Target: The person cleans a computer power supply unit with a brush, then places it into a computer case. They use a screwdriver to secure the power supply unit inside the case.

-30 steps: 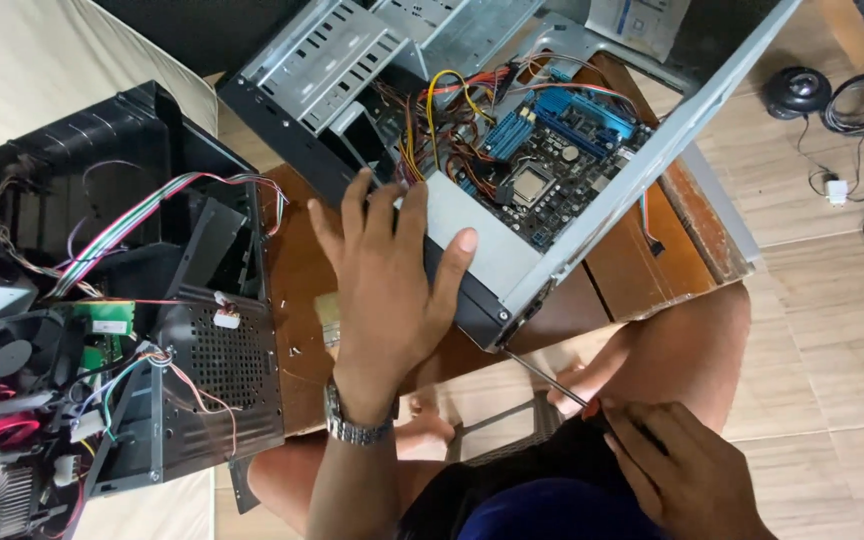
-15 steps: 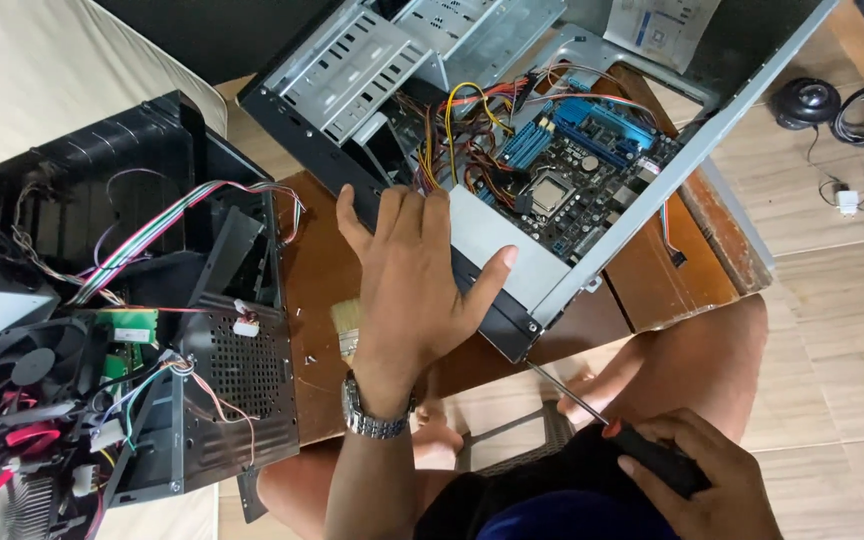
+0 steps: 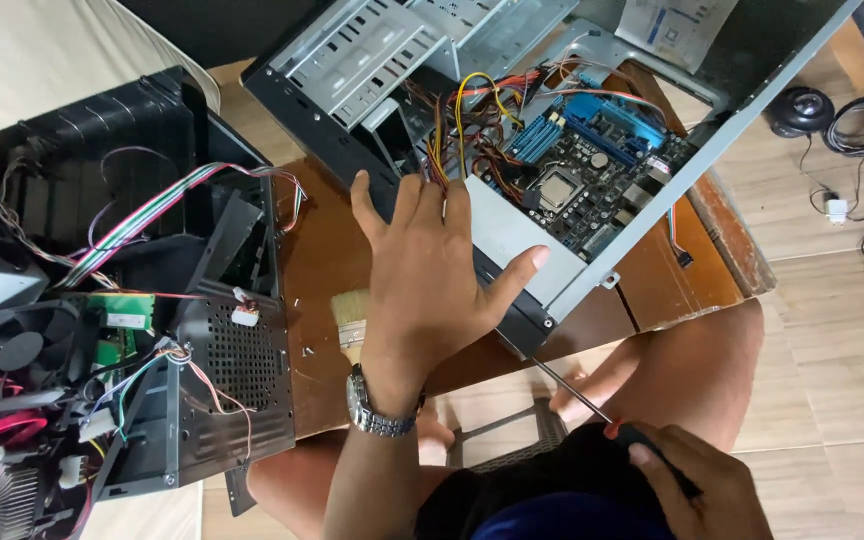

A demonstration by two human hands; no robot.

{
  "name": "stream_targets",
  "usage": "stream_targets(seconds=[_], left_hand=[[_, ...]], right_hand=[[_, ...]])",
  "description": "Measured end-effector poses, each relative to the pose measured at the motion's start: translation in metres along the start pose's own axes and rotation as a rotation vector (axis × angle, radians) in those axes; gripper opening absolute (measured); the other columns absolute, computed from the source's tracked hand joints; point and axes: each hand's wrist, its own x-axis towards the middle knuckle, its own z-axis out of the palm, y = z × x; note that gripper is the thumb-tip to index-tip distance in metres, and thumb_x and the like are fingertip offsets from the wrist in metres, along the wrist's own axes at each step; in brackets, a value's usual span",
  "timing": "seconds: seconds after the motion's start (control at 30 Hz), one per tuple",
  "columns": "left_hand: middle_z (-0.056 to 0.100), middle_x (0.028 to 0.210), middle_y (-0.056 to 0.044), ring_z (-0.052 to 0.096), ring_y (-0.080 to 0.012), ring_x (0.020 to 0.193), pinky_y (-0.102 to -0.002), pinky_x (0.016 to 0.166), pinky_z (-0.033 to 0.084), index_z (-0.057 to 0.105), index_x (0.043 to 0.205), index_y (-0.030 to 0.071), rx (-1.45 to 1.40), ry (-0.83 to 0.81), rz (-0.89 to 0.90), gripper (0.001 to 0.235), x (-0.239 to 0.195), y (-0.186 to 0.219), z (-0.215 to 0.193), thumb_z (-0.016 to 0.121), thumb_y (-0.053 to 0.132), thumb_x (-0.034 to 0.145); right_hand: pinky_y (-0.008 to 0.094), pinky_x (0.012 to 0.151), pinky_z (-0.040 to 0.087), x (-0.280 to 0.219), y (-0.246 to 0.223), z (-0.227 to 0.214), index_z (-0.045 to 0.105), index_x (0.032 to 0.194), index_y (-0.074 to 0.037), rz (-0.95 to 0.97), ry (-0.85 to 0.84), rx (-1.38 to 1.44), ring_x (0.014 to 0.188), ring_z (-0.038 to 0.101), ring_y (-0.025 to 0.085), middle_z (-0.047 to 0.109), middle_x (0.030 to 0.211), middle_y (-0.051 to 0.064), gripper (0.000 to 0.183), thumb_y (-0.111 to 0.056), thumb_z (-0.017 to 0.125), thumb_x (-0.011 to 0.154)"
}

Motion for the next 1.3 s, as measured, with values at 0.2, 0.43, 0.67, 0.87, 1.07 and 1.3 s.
stream_targets(seconds=[0.2, 0.43, 0.67, 0.87, 1.07, 1.3], left_hand=[[0.069, 0.102, -0.021, 0.062, -0.0413, 0.114, -0.084, 0.122, 0.028, 0.070, 0.125, -0.011, -0.022, 0.006, -0.011, 0.087, -0.001, 0.000, -0.001, 0.043, 0.071, 0.110], [0.069, 0.106, -0.021, 0.062, -0.0419, 0.116, -0.082, 0.122, 0.029, 0.070, 0.126, -0.010, -0.043, -0.015, -0.030, 0.087, -0.002, 0.000, -0.001, 0.040, 0.071, 0.110], [0.066, 0.106, -0.021, 0.060, -0.0422, 0.114, -0.084, 0.120, 0.030, 0.067, 0.125, -0.013, -0.102, 0.048, -0.018, 0.086, -0.003, 0.000, -0.002, 0.039, 0.067, 0.111], [0.067, 0.106, -0.021, 0.061, -0.0423, 0.116, -0.084, 0.122, 0.027, 0.069, 0.124, -0.013, -0.130, 0.048, -0.035, 0.089, -0.004, -0.001, -0.001, 0.037, 0.069, 0.111], [0.066, 0.103, -0.021, 0.064, -0.0399, 0.112, -0.083, 0.119, 0.037, 0.071, 0.122, -0.013, -0.081, 0.136, -0.002, 0.083, -0.005, -0.001, -0.001, 0.044, 0.065, 0.112], [0.071, 0.116, -0.027, 0.063, -0.0439, 0.124, -0.084, 0.123, 0.031, 0.072, 0.128, -0.016, -0.121, 0.102, -0.028, 0.088, -0.008, -0.003, -0.001, 0.043, 0.065, 0.112]], right_hand=[[0.028, 0.095, 0.057, 0.002, 0.007, 0.009, 0.091, 0.115, -0.009, 0.306, 0.005, 0.099, 0.102, 0.079, 0.014, 0.092, 0.101, 0.009, 0.033, -0.011, 0.099, 0.083], [0.041, 0.047, 0.039, 0.009, -0.006, 0.000, 0.094, 0.128, 0.005, 0.442, -0.208, 0.384, 0.056, 0.059, 0.035, 0.086, 0.084, 0.032, 0.037, -0.012, 0.067, 0.110], [0.037, 0.089, 0.059, 0.008, -0.027, -0.007, 0.104, 0.123, -0.006, 0.489, -0.095, 0.111, 0.092, 0.081, 0.028, 0.092, 0.092, 0.017, 0.033, -0.015, 0.081, 0.101], [0.028, 0.092, 0.051, 0.008, 0.016, -0.006, 0.091, 0.104, 0.001, 0.317, -0.124, 0.174, 0.089, 0.075, 0.019, 0.083, 0.089, 0.012, 0.025, 0.000, 0.104, 0.083], [0.043, 0.057, 0.039, 0.012, -0.001, -0.003, 0.101, 0.124, 0.008, 0.615, -0.121, 0.220, 0.063, 0.059, 0.038, 0.082, 0.086, 0.030, 0.047, -0.020, 0.065, 0.115], [0.038, 0.063, 0.052, 0.015, 0.030, -0.007, 0.095, 0.098, 0.010, 0.345, -0.193, 0.215, 0.063, 0.066, 0.030, 0.077, 0.069, 0.024, 0.030, -0.013, 0.076, 0.103]])
